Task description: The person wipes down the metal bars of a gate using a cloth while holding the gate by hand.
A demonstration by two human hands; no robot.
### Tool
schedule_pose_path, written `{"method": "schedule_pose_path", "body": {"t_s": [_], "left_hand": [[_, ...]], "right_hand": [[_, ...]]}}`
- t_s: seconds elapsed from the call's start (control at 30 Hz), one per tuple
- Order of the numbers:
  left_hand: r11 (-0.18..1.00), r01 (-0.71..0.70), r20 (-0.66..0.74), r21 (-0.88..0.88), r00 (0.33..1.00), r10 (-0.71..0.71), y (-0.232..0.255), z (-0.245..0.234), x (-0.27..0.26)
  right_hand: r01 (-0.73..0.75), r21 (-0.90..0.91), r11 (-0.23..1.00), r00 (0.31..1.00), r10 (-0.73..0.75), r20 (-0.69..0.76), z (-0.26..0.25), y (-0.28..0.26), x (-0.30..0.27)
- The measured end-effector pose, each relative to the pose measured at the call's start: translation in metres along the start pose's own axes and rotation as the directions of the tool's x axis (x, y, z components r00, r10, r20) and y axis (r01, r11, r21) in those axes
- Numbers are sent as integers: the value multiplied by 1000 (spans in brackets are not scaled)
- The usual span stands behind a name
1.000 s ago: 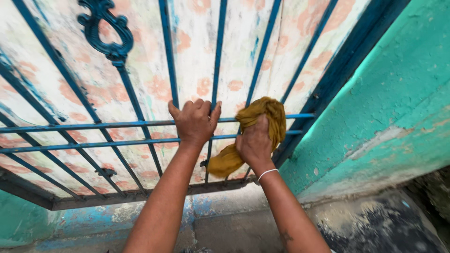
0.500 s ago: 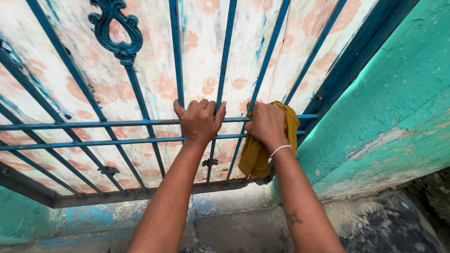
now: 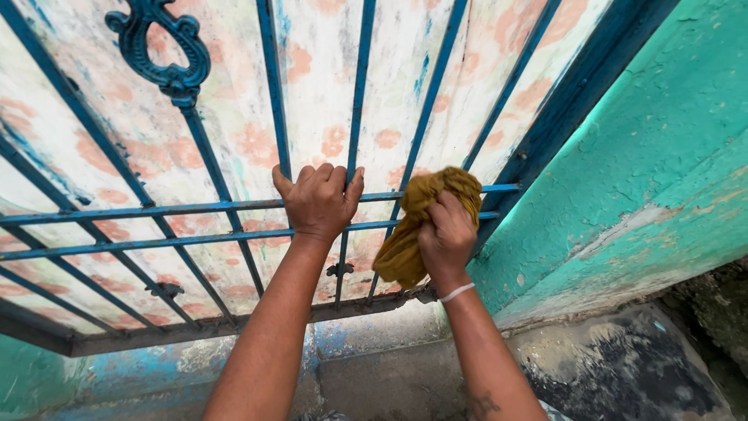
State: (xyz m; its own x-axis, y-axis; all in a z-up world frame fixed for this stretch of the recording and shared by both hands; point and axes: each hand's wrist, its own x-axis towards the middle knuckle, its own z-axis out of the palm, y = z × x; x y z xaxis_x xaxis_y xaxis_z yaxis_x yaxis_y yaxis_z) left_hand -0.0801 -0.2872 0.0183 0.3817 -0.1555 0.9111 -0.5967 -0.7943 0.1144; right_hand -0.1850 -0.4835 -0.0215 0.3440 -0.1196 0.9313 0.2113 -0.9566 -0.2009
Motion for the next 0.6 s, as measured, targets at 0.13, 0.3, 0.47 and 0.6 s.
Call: {"method": "schedule_pose_path", "body": {"t_s": [0.13,0.3,0.47,0.6], "left_hand": [[1000,0,11,-3,1000,0,-1,2,0],[1000,-1,15,15,1000,0,-1,2,0],[999,-3,55,32,998,1,-1,3,-3],[999,2,44,38,999,-3,-1,4,-1]], "right_hand": [[29,-3,1000,996,-29,-87,-30,14,-11],[-17,-271,962,1000,14,-14,-37,45,-7],[-13,-417,909,987,79,142,-45,82,2],[-150,-392,908,989,133,-70,-17,60,-4]]}}
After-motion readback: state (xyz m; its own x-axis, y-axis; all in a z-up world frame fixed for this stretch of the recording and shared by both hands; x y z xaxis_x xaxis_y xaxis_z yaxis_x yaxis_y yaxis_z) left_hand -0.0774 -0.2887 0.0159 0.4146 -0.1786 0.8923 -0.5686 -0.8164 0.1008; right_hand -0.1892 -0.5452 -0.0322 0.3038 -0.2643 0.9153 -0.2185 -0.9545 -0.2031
